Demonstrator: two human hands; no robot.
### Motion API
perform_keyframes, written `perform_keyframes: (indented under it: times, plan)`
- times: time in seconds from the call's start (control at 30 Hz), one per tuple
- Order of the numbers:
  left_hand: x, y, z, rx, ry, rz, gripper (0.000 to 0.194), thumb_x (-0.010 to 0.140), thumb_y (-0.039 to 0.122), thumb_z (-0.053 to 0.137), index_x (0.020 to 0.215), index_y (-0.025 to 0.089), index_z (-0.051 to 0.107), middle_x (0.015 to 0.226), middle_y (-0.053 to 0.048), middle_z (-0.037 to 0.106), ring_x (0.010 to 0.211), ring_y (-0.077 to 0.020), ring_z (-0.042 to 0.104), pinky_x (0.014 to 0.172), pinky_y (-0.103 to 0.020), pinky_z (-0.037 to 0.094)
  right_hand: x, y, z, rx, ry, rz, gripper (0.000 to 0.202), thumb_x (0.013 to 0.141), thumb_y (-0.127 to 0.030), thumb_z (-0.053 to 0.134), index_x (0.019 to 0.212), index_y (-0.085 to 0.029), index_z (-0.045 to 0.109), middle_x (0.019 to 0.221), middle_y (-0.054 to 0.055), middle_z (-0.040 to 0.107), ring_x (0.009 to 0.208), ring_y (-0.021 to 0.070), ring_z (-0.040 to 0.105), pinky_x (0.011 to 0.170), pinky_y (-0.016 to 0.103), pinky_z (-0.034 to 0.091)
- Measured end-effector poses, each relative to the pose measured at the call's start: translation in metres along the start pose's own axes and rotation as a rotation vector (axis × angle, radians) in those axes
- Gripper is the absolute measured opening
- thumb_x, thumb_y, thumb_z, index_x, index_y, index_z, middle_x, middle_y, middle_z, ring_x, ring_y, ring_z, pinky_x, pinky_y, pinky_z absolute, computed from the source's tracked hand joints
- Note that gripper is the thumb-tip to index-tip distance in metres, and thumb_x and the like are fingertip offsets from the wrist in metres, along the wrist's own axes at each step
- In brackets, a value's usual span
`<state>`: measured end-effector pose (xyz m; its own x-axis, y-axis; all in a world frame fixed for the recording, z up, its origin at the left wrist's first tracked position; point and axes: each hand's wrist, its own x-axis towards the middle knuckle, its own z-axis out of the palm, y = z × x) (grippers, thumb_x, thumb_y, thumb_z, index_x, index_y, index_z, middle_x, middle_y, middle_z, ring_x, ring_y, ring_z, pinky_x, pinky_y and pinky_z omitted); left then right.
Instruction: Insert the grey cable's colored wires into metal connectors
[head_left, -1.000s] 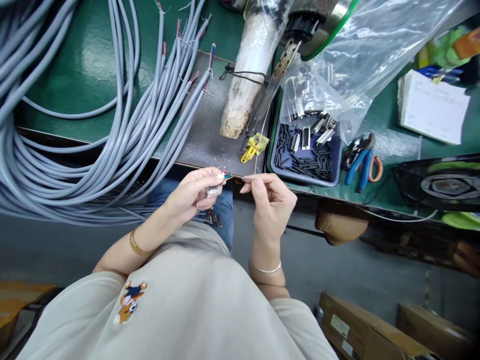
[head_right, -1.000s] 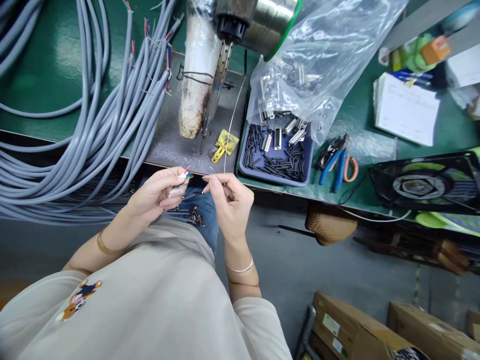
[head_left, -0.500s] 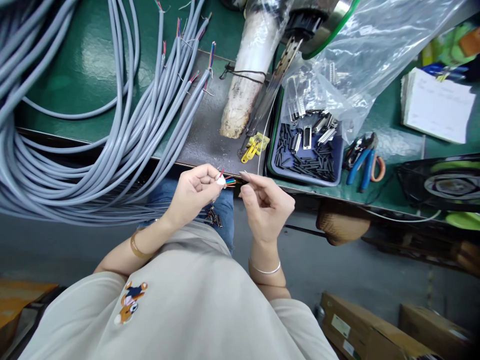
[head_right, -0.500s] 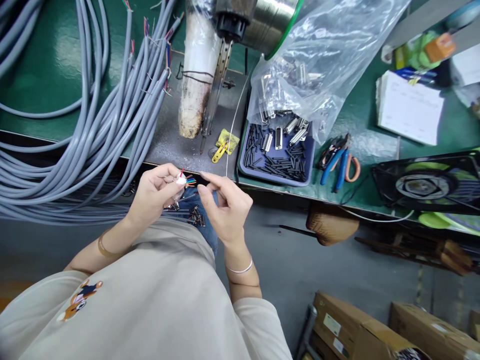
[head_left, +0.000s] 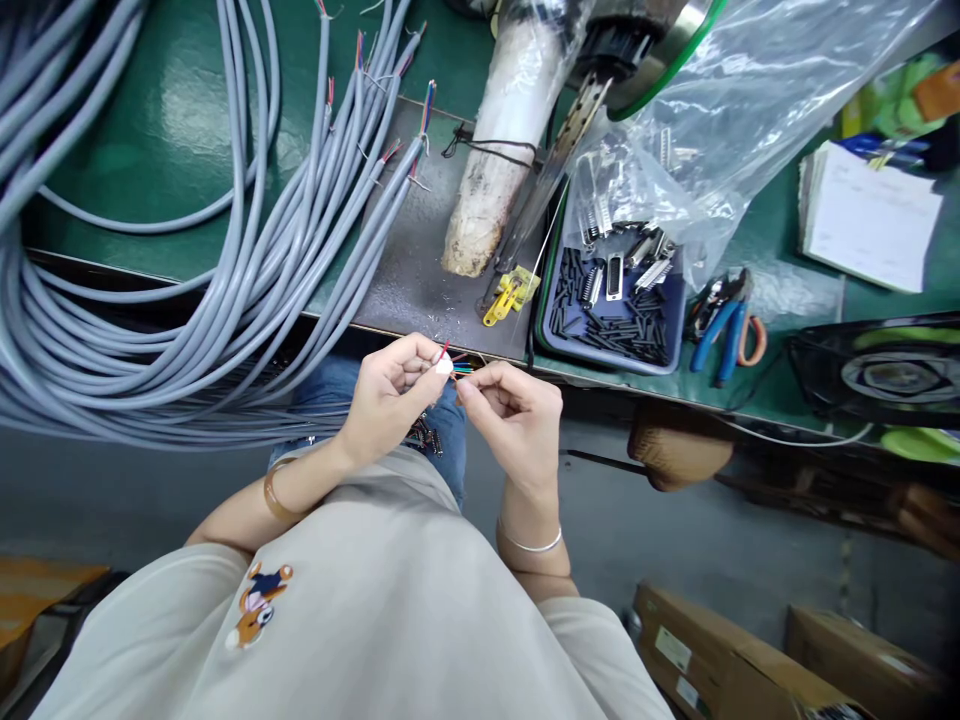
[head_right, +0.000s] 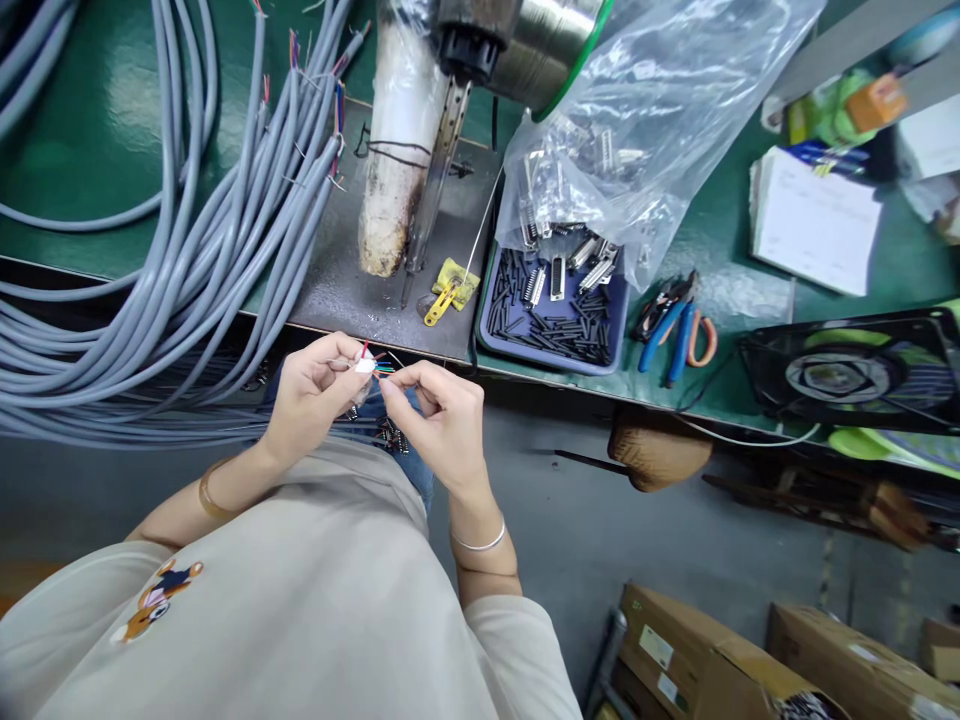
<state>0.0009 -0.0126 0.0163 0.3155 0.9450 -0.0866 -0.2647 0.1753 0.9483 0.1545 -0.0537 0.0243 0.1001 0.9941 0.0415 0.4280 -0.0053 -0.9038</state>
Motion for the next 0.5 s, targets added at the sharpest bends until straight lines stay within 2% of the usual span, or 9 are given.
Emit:
perform_keyframes:
  times: [0.13,0.2,0.27,0.37,0.5]
  plan:
    - [0.0,0.001,-0.002,0.004,-0.017,-0.023,0.022,0.088,0.032,0.069,0.077,0.017,0.057,0.057,0.006,0.048,0.047,-0.0049,0.037,0.045,-0.018,0.032,0.002,0.001,-0.001,0.077,0.082,0.032,0.025,0.095,-0.041,0.063,0.085,-0.021,0.073,0.063,-0.003,0.06,0.049,0.0084,0.039,0.048,0.026,0.03]
    - [-0.001,0.0,-0.001,0.057,-0.011,-0.005,0.023,0.088,0.032,0.069,0.076,0.016,0.059,0.058,0.005,0.05,0.049,-0.0056,0.04,0.047,-0.018,0.033,0.004,0.001,-0.002,0.086,0.078,0.036,0.025,0.096,-0.044,0.062,0.094,-0.021,0.074,0.066,-0.002,0.062,0.049,0.0087,0.04,0.048,0.026,0.031]
    - [-0.002,-0.001,0.0,0.131,-0.014,0.04,0.019,0.087,0.029,0.069,0.076,0.015,0.06,0.06,0.004,0.052,0.052,-0.006,0.041,0.049,-0.019,0.033,0.005,0.001,-0.004,0.054,0.026,0.011,0.023,0.096,-0.042,0.064,0.093,-0.021,0.072,0.064,-0.004,0.058,0.049,0.0078,0.037,0.049,0.026,0.03]
    - [-0.003,-0.001,-0.001,0.22,-0.061,0.091,0.013,0.084,0.021,0.067,0.074,0.015,0.06,0.06,0.005,0.051,0.052,-0.0051,0.038,0.049,-0.018,0.031,0.007,-0.002,-0.008,-0.035,-0.067,-0.079,0.021,0.097,-0.035,0.063,0.081,-0.02,0.066,0.062,-0.006,0.051,0.05,0.0062,0.033,0.051,0.025,0.029]
    - [-0.002,0.005,-0.005,0.182,-0.224,-0.007,0.015,0.084,0.022,0.066,0.072,0.015,0.061,0.059,0.005,0.051,0.051,-0.0055,0.038,0.05,-0.019,0.032,0.006,-0.005,-0.016,-0.066,-0.189,-0.15,0.028,0.099,-0.033,0.059,0.074,-0.02,0.06,0.062,-0.005,0.053,0.051,0.0062,0.04,0.051,0.024,0.031]
